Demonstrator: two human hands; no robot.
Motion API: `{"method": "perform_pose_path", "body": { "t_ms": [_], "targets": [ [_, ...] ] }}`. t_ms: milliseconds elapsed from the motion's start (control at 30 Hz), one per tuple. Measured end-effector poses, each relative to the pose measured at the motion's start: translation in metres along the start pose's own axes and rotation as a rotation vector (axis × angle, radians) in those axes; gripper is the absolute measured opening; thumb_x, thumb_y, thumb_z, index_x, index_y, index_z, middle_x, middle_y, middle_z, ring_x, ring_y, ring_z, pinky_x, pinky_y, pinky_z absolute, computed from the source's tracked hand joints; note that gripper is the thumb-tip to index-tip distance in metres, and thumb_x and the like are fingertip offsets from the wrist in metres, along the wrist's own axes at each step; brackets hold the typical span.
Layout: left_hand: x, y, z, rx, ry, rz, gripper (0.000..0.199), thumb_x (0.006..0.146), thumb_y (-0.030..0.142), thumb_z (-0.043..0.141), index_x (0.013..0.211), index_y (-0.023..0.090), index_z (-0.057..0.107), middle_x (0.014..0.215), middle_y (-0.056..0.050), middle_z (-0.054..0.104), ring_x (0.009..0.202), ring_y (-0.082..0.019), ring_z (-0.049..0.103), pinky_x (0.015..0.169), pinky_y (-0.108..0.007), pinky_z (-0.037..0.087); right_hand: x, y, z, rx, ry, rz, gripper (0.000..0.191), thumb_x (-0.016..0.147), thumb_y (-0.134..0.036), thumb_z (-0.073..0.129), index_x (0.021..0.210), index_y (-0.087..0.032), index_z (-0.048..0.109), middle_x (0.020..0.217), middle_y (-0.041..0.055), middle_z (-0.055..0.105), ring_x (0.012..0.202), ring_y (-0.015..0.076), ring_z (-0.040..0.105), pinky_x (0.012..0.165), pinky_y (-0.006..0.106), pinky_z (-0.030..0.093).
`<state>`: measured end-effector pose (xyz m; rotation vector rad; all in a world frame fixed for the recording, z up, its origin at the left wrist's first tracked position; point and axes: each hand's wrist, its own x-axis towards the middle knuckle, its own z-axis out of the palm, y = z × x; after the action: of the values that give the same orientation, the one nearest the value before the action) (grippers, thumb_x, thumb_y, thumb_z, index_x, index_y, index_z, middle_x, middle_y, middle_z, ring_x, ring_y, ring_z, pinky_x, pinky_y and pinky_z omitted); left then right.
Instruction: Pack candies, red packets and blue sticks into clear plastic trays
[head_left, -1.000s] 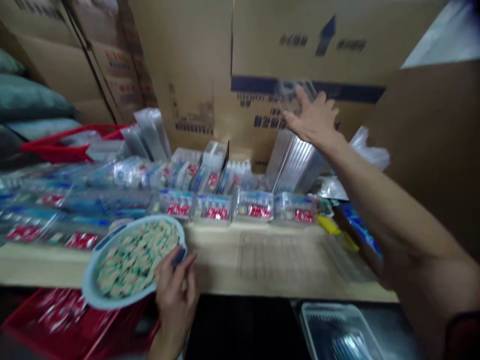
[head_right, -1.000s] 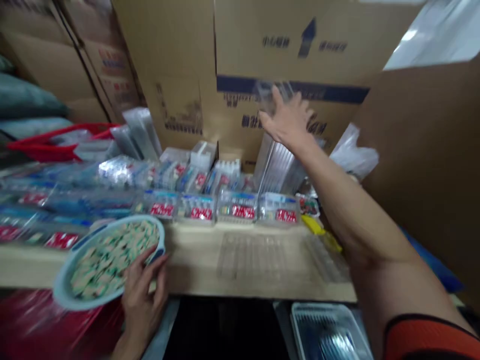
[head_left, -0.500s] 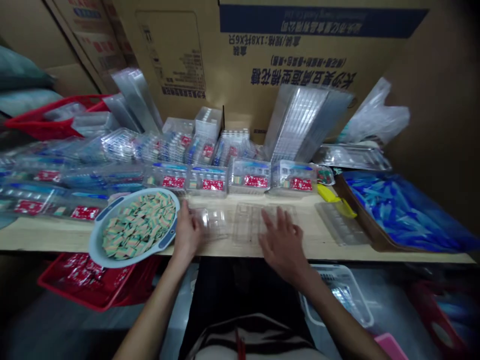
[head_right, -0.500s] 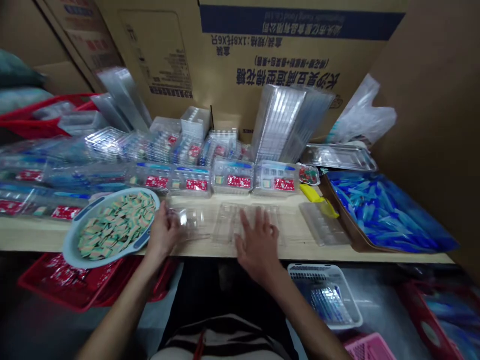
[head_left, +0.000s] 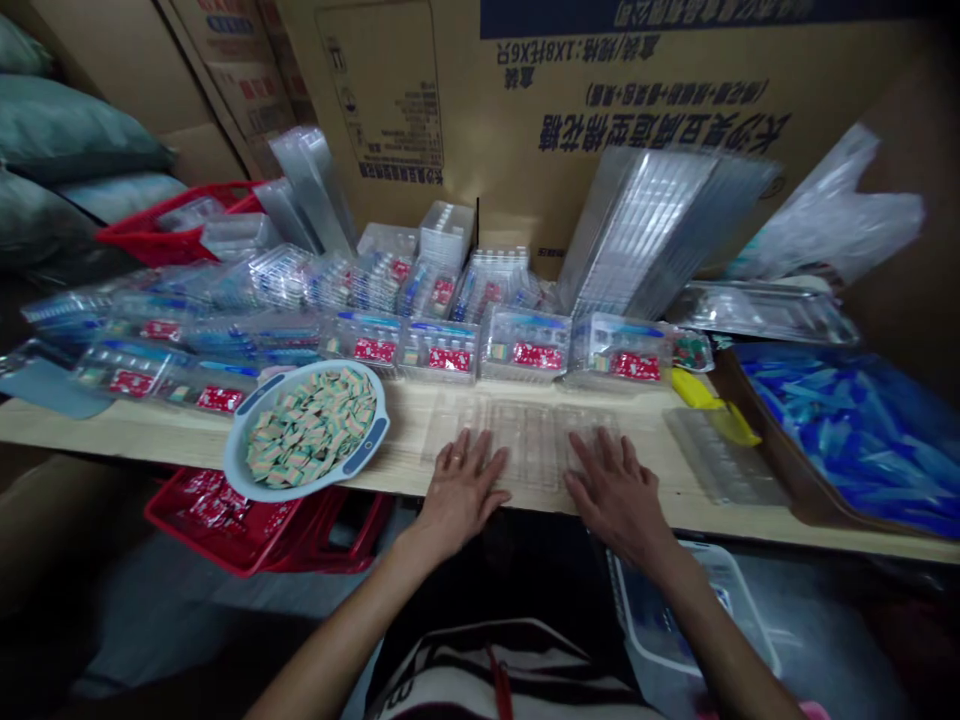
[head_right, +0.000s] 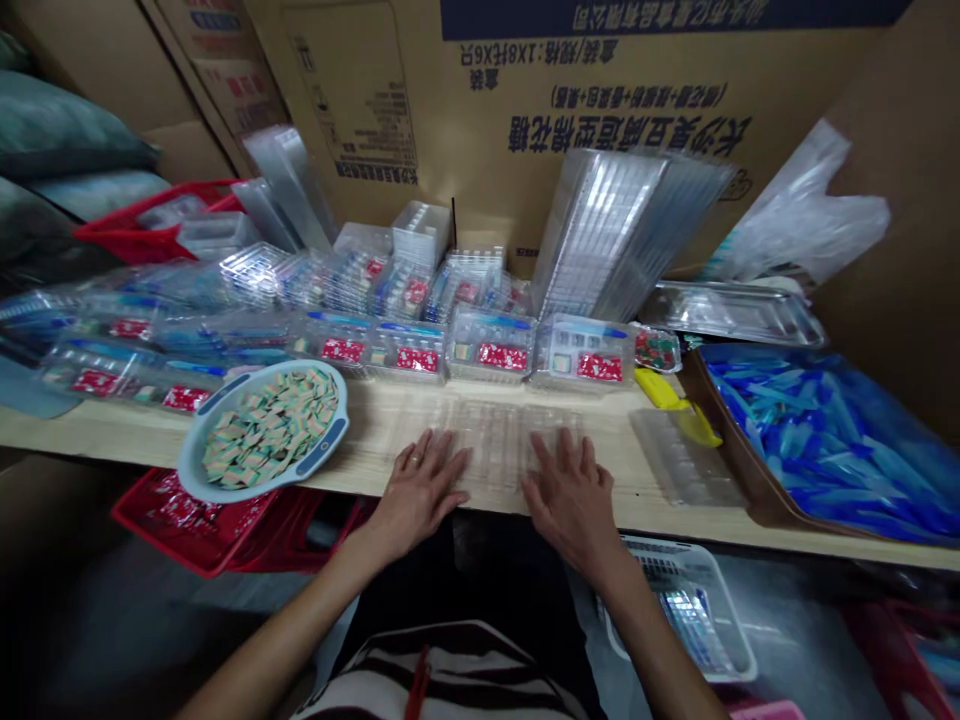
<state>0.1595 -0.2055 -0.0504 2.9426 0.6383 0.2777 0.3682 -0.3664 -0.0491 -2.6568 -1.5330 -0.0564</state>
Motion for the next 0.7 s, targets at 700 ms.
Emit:
{"method": "perform_pose_path", "body": {
  "t_ms": [700],
  "targets": [
    [0.0,-0.013,0.008,-0.186,0.424,-0.007,0.045,0.096,0.039,0.053,0.14,0.031,0.057,0.16,-0.01,0.045,0.147,-0.034,0.041,0.12,-0.056,0.031,0.042,0.209,-0.103,0.158,-0.072,0.808,0.032,0.099,-0.03,0.06,0.125,-0.015,0.068,0.121,0.0166,0.069,0.119,0.0311,0.062,0.1,0.044,0.049]
  ]
}}
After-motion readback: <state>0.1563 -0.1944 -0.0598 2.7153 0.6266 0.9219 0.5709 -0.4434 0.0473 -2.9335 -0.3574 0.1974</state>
